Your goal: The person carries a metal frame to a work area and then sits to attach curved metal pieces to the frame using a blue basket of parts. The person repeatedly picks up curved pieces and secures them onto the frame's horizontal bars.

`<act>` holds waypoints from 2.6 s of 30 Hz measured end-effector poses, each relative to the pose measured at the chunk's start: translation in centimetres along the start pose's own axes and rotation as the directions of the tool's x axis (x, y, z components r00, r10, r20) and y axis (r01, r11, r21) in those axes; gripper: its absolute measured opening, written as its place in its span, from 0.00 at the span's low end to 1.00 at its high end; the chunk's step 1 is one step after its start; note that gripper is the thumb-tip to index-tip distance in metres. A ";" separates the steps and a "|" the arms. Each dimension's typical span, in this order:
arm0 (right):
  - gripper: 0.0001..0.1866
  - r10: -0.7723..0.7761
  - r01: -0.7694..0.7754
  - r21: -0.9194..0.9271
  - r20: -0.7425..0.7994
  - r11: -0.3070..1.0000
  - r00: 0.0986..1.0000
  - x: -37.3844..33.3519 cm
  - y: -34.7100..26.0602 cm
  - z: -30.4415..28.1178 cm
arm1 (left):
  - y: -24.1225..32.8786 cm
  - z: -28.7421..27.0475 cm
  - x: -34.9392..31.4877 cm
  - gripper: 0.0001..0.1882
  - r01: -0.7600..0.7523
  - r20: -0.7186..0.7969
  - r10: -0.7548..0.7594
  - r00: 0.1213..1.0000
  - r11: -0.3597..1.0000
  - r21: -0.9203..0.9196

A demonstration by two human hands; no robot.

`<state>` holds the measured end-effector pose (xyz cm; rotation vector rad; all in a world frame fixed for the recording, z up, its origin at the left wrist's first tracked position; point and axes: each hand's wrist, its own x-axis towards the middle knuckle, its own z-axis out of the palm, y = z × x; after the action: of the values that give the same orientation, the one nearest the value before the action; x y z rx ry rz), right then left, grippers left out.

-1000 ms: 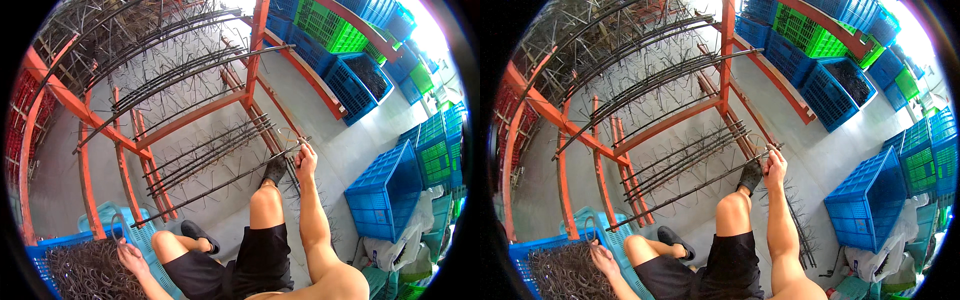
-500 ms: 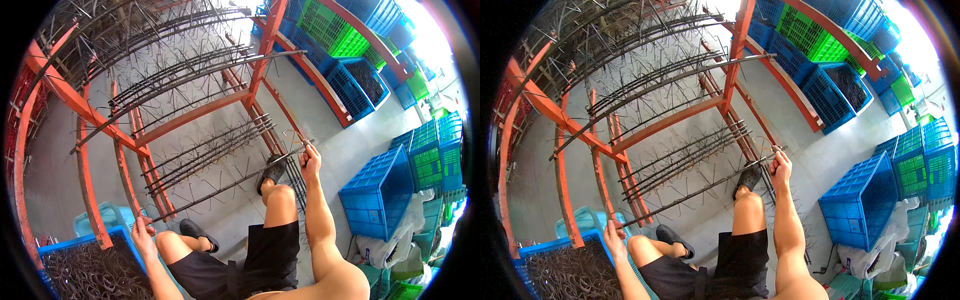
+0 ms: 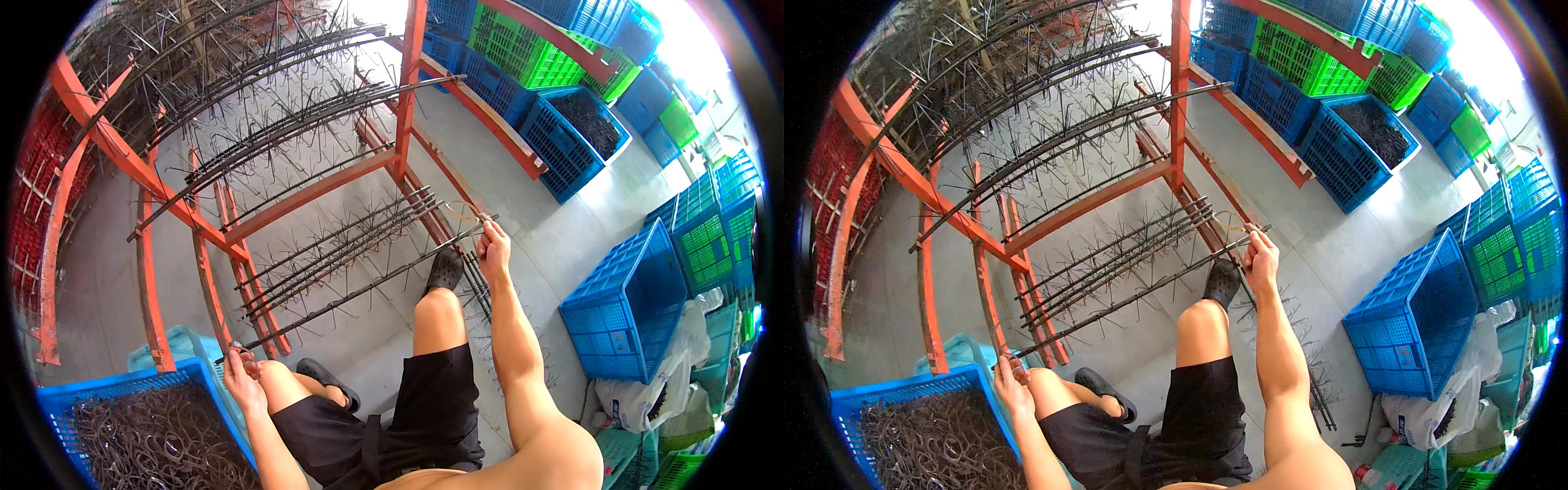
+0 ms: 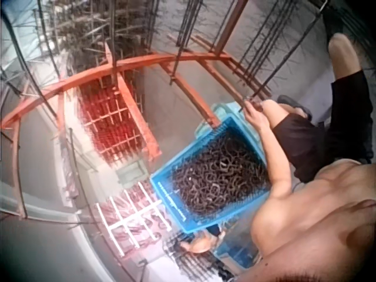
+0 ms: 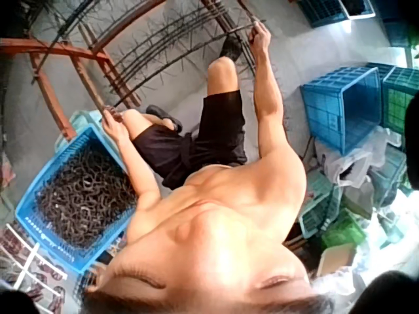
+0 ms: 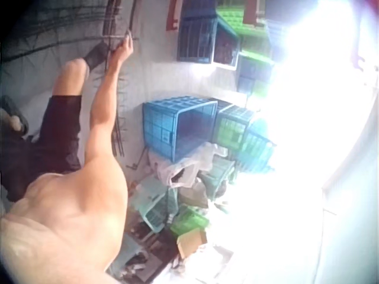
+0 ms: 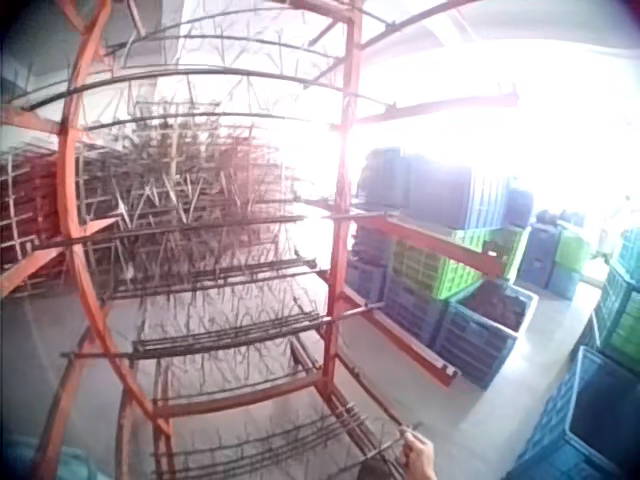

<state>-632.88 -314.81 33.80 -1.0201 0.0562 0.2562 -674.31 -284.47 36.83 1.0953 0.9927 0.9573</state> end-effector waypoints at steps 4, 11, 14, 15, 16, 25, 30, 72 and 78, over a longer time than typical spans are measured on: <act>0.07 0.005 -0.005 -0.007 -0.004 1.000 1.000 0.0 -0.1 0.2 | -0.1 0.0 0.0 0.13 0.015 -0.002 -0.015 1.000 0.999 0.038; 0.09 -0.029 0.027 -0.040 -0.044 0.999 0.999 -0.4 0.7 1.0 | -0.5 0.4 0.0 0.13 0.034 -0.054 -0.031 0.998 0.998 0.055; 0.09 -0.055 0.053 -0.113 -0.018 0.992 0.998 -0.7 1.2 1.6 | -0.4 0.5 0.2 0.12 0.048 -0.055 -0.045 0.997 0.998 0.047; 0.09 -0.092 0.092 -0.143 0.007 0.985 0.996 -0.9 1.4 1.8 | -0.3 0.5 0.3 0.12 0.036 -0.038 -0.034 0.999 0.998 0.054; 0.10 -0.107 0.107 -0.173 0.011 0.979 0.994 -1.0 1.5 1.9 | -0.3 0.4 0.4 0.12 0.042 -0.034 -0.040 0.999 0.997 0.059; 0.09 -0.109 0.110 -0.135 0.013 0.985 0.994 -1.9 1.9 2.6 | -0.5 -0.3 0.2 0.12 0.059 0.001 -0.060 0.998 0.996 0.068; 0.10 -0.186 0.177 -0.464 0.028 0.868 0.982 -1.8 1.6 2.3 | -0.6 -0.4 0.4 0.13 0.055 0.013 -0.056 0.998 0.996 0.066; 0.10 -0.059 0.040 -0.334 -0.048 0.942 0.997 -0.9 0.4 2.8 | 1.0 1.6 -0.6 0.12 -0.133 -0.136 0.172 0.976 0.957 0.260; 0.09 -0.083 0.070 -0.317 -0.029 0.946 0.996 -0.6 0.5 2.4 | 1.8 11.6 -8.4 0.12 -0.431 0.796 0.221 0.563 0.900 0.055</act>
<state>-633.74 -312.68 34.72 -1.3440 0.0128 0.1752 -665.74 -294.93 41.76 1.7537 0.1615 0.5241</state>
